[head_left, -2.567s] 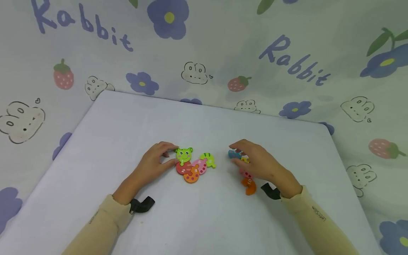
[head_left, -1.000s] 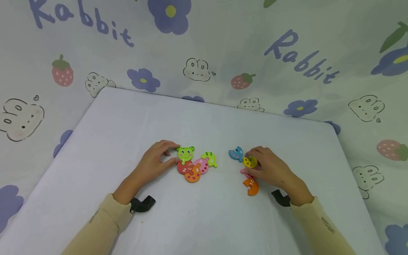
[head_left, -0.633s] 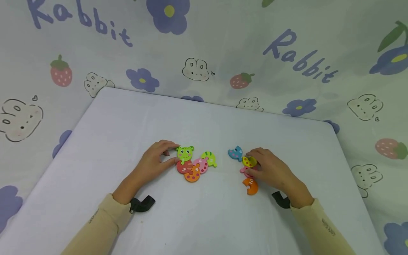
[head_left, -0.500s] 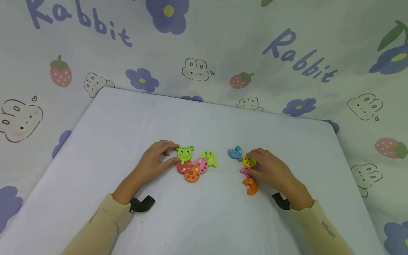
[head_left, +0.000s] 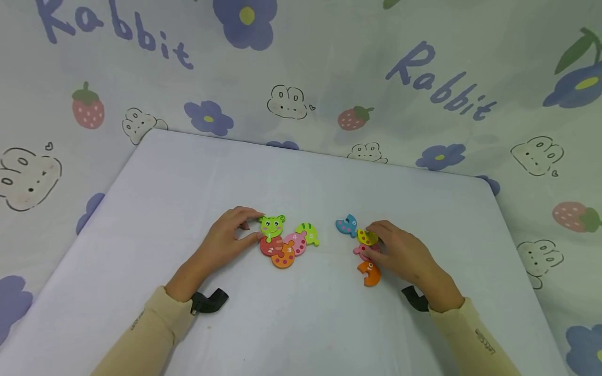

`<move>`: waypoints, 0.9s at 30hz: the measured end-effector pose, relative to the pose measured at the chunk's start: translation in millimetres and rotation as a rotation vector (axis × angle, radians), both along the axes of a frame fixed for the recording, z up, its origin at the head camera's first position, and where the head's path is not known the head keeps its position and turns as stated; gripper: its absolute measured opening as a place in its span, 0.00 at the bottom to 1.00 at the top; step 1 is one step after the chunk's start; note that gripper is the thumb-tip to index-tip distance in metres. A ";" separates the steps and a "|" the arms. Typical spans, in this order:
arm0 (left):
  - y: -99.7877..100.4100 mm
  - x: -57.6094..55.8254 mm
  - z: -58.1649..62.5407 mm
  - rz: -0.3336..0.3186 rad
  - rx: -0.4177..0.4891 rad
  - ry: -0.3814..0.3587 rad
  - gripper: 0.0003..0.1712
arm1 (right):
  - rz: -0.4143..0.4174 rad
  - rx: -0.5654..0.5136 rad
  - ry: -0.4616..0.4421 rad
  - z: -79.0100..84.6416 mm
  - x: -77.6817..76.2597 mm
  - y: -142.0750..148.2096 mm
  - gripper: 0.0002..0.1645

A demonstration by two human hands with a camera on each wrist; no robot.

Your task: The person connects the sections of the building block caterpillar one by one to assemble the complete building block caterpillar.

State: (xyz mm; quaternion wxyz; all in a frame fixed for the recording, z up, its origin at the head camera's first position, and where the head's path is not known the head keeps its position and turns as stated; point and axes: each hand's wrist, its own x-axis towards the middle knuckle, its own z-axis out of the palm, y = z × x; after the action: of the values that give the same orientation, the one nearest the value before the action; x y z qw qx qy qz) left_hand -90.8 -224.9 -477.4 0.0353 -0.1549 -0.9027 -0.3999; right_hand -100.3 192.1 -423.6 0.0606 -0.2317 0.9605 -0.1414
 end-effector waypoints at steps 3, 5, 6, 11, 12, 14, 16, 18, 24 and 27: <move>0.1 -0.1 -0.5 -0.001 0.002 -0.003 0.28 | -0.010 -0.009 -0.002 -0.6 0.8 0.2 0.32; 0.2 -0.2 -0.6 -0.003 0.004 -0.002 0.28 | -0.020 -0.017 -0.008 -1.3 1.2 0.6 0.32; 0.3 -0.2 -0.5 -0.005 0.004 -0.001 0.28 | -0.026 -0.022 -0.012 -1.8 1.4 0.9 0.32; 0.6 -0.4 0.0 -0.007 0.003 0.008 0.28 | -0.032 -0.048 -0.011 -4.6 1.0 2.4 0.31; 0.6 -0.4 0.1 -0.007 0.002 0.008 0.28 | -0.030 -0.052 -0.005 -4.9 1.0 2.7 0.30; 0.5 -0.5 0.3 -0.005 -0.002 0.008 0.28 | -0.025 -0.057 0.008 -5.4 0.7 2.7 0.30; 0.4 -0.5 0.3 -0.005 -0.003 0.004 0.28 | -0.023 -0.055 0.020 -5.7 0.5 2.6 0.30; 0.5 -0.5 0.2 -0.006 -0.005 0.001 0.28 | -0.023 -0.051 0.026 -5.9 0.4 2.5 0.31; 0.3 -0.4 -0.5 -0.001 -0.008 -0.004 0.28 | -0.005 -0.046 0.052 -7.5 -0.6 0.9 0.30; 0.2 -0.4 -0.7 0.000 -0.009 -0.002 0.28 | 0.002 -0.046 0.067 -8.2 -0.4 -0.8 0.29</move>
State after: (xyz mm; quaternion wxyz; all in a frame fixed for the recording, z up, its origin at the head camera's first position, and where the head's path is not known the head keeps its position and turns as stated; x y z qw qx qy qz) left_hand -91.2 -224.7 -478.2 0.0335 -0.1547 -0.9044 -0.3962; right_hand -100.7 191.3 -431.8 0.0231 -0.2387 0.9582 -0.1557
